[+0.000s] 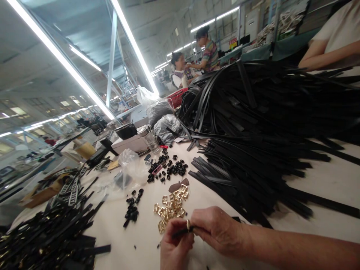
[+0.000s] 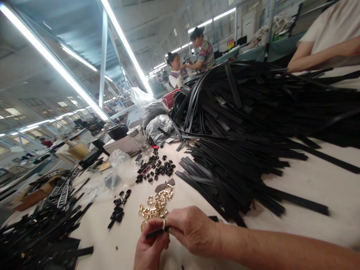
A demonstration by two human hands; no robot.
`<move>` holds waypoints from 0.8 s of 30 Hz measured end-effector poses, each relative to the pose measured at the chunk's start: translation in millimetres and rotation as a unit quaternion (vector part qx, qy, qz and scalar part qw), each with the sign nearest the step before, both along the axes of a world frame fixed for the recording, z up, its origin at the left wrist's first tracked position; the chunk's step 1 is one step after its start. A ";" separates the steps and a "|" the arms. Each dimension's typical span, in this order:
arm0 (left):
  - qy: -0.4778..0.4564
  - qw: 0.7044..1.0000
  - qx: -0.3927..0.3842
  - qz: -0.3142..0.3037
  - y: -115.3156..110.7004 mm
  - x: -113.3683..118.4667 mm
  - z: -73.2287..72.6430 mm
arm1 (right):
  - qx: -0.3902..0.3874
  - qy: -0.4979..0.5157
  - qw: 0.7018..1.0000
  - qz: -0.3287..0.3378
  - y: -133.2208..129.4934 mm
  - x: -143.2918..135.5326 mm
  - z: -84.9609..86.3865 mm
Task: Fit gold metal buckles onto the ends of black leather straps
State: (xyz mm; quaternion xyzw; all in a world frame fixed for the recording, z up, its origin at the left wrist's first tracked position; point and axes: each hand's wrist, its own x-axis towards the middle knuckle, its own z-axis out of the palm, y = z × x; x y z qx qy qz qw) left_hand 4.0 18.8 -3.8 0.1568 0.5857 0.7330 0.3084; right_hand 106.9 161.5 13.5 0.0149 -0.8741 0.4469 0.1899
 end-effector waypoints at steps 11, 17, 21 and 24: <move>0.077 0.997 0.017 -0.024 -4.0 4.5 10.0 | 0.023 0.031 0.997 0.073 4.4 -2.2 0.0; 0.087 0.996 0.019 0.015 -4.6 4.8 6.8 | 0.035 0.037 0.997 0.060 3.8 -2.9 1.2; 0.085 0.996 0.019 0.020 -2.9 0.8 2.5 | 0.035 0.011 0.999 0.031 2.2 -1.6 0.5; 0.085 0.996 0.012 0.016 -1.0 -2.7 -2.6 | 0.021 -0.013 1.000 -0.008 1.0 0.1 0.9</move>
